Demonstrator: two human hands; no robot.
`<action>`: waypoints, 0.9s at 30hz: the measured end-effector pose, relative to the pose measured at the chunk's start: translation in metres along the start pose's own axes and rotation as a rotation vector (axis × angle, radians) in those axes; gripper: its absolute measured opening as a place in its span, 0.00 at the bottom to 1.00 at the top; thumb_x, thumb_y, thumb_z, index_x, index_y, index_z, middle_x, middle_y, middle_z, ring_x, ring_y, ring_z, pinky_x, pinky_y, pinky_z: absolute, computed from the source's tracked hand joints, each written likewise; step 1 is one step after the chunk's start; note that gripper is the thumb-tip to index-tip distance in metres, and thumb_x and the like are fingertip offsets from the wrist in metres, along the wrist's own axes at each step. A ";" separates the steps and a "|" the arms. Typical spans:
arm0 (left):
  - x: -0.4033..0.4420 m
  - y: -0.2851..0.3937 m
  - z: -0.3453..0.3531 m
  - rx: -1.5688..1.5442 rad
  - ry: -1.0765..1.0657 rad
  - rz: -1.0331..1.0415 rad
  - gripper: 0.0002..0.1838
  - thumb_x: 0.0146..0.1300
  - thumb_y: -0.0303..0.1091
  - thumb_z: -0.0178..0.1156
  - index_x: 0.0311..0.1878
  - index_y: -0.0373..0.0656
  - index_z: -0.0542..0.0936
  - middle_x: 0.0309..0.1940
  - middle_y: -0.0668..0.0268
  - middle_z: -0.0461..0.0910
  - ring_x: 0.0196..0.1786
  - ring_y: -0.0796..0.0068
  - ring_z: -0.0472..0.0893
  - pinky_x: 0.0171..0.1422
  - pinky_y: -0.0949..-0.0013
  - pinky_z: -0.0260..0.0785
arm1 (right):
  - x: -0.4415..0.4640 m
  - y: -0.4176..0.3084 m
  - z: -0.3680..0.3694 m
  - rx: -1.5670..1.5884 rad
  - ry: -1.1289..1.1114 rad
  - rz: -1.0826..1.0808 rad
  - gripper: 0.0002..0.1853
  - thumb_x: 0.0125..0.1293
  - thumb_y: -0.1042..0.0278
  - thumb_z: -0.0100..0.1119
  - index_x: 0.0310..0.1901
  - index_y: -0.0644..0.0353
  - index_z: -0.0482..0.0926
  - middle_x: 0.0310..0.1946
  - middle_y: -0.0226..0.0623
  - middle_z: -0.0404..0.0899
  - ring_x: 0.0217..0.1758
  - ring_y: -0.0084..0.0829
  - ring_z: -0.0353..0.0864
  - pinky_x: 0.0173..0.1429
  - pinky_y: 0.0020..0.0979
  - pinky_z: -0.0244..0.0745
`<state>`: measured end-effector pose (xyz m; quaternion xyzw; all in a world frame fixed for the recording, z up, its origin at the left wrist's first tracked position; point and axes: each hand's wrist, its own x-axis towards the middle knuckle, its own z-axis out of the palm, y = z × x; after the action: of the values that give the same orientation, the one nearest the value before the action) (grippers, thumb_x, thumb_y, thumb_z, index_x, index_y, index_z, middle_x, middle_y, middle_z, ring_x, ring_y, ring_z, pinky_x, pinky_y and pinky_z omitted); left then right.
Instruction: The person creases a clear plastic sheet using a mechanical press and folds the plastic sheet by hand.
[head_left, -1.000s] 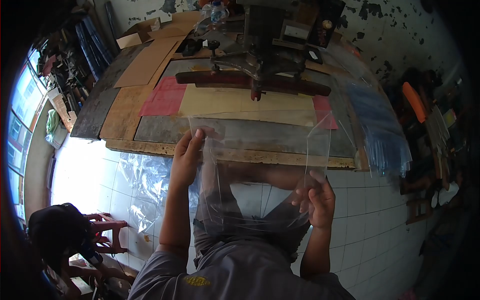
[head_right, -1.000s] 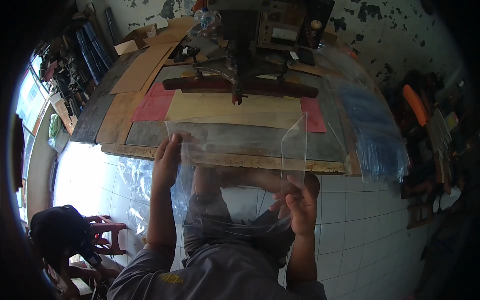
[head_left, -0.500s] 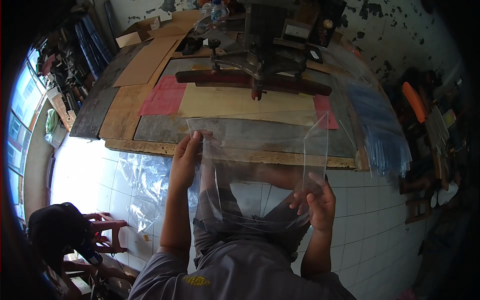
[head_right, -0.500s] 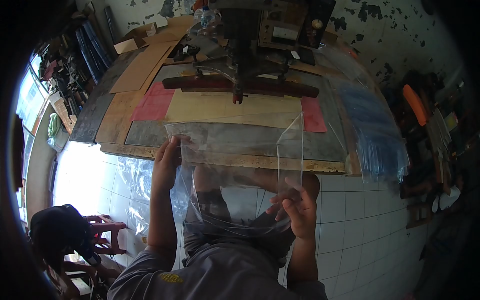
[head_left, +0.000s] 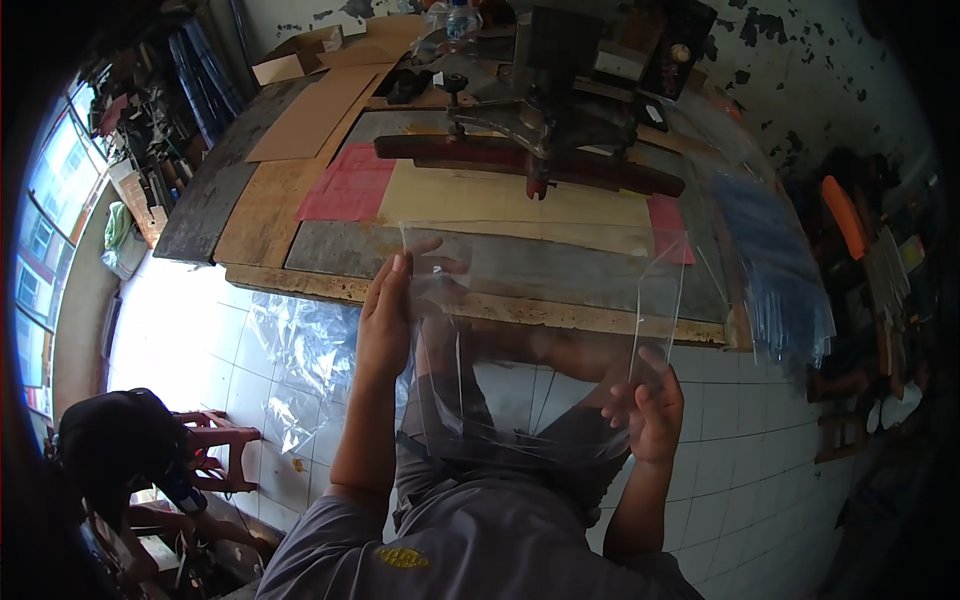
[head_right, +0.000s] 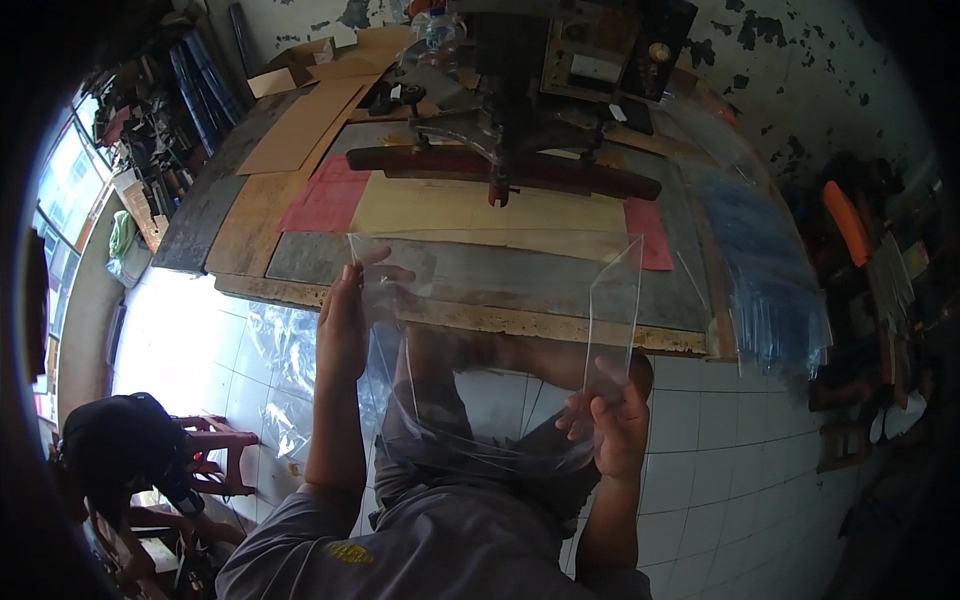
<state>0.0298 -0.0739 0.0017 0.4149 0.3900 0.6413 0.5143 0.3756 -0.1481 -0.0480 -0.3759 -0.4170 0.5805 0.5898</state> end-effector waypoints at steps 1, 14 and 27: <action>-0.001 0.002 0.002 0.012 -0.001 0.012 0.29 0.87 0.47 0.39 0.74 0.32 0.72 0.55 0.48 0.86 0.50 0.62 0.88 0.57 0.62 0.80 | 0.000 0.001 -0.002 0.018 -0.016 0.001 0.35 0.76 0.58 0.67 0.76 0.66 0.65 0.39 0.45 0.89 0.29 0.38 0.90 0.28 0.29 0.82; -0.003 0.002 0.002 0.007 -0.220 0.444 0.14 0.71 0.37 0.69 0.55 0.45 0.82 0.80 0.45 0.65 0.83 0.46 0.63 0.79 0.43 0.67 | 0.007 0.020 -0.023 -0.194 0.008 -0.216 0.17 0.75 0.73 0.66 0.63 0.64 0.78 0.46 0.43 0.88 0.50 0.37 0.89 0.55 0.37 0.84; -0.019 0.014 0.004 0.317 -0.357 0.804 0.13 0.50 0.32 0.81 0.22 0.55 0.83 0.85 0.39 0.52 0.88 0.30 0.47 0.86 0.35 0.50 | 0.014 0.012 -0.024 -0.177 -0.174 -0.495 0.38 0.74 0.44 0.65 0.73 0.66 0.71 0.63 0.53 0.83 0.71 0.50 0.79 0.80 0.52 0.64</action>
<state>0.0312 -0.0945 0.0135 0.7105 0.1969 0.6408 0.2141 0.3934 -0.1329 -0.0675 -0.2613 -0.5941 0.4102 0.6407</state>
